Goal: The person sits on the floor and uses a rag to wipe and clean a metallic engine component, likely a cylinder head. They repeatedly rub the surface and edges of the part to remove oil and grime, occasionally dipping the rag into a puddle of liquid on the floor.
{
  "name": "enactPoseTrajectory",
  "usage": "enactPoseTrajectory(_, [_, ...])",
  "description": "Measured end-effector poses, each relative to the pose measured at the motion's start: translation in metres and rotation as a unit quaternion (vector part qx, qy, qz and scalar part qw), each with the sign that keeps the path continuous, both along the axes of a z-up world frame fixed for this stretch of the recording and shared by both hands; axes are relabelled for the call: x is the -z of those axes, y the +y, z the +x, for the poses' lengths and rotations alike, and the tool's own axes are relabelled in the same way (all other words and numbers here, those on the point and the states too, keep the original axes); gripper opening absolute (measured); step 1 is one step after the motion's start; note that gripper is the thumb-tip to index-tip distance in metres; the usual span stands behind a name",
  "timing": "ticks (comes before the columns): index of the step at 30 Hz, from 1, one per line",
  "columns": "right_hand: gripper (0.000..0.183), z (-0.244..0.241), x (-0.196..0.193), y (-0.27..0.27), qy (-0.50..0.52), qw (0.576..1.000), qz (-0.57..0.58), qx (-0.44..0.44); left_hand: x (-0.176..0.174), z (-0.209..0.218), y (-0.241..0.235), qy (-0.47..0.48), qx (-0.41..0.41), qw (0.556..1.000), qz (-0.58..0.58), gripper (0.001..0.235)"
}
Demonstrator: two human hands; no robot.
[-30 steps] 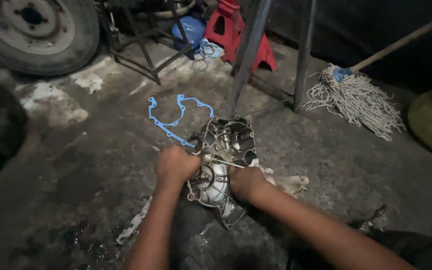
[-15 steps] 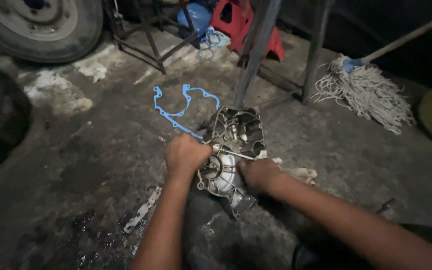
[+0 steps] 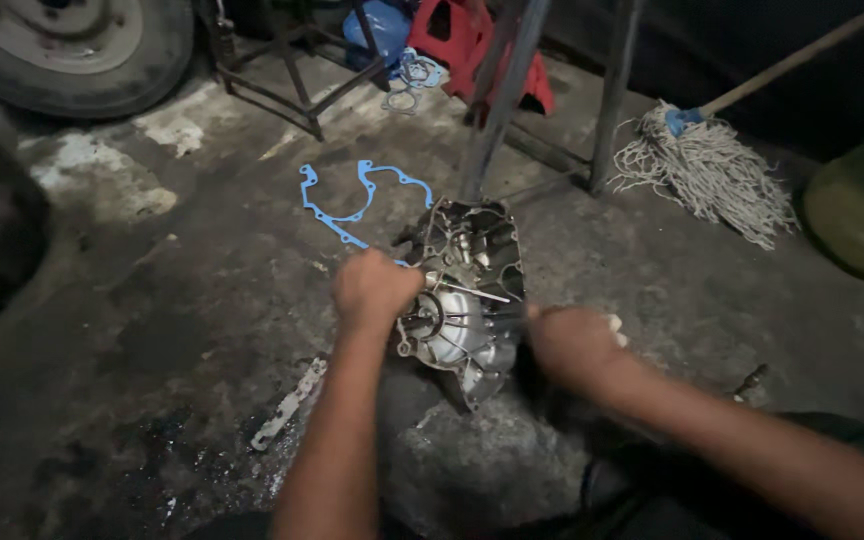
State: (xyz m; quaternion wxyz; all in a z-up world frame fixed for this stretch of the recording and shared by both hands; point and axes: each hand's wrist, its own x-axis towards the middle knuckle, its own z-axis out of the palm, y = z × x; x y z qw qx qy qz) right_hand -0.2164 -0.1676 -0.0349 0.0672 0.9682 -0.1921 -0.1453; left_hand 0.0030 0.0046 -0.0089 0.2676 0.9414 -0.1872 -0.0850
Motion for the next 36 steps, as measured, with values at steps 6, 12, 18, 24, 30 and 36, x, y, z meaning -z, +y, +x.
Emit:
enactPoseTrajectory(6, [0.032,-0.009,0.020,-0.052,-0.323,0.897,0.300,0.020,-0.007,0.003,-0.003,0.015,0.008,1.000,0.009,0.044])
enactPoseTrajectory(12, [0.026,0.017,0.022,-0.001,-0.197,0.942,0.265,0.058,-0.009,-0.001,-0.007,0.004,0.007,1.000,0.007,0.042])
enactPoseTrajectory(18, [0.076,-0.001,0.032,-0.008,-0.287,0.944,0.149,-0.070,-0.010,0.002,-0.006,0.012,0.016,0.999,0.027,0.042])
enactPoseTrajectory(24, [0.035,-0.031,-0.009,-0.047,0.137,0.986,0.076,0.061,-0.005,0.006,-0.011,0.013,0.018,0.999,0.044,0.044])
enactPoseTrajectory(30, [0.050,0.012,-0.003,-0.023,-0.062,0.994,0.044,-0.076,-0.007,0.005,-0.012,0.032,0.022,0.998,0.051,0.044])
enactPoseTrajectory(36, [0.056,0.050,0.027,-0.030,0.032,0.996,0.075,-0.029,-0.001,0.010,-0.016,0.010,0.030,0.998,0.048,0.045])
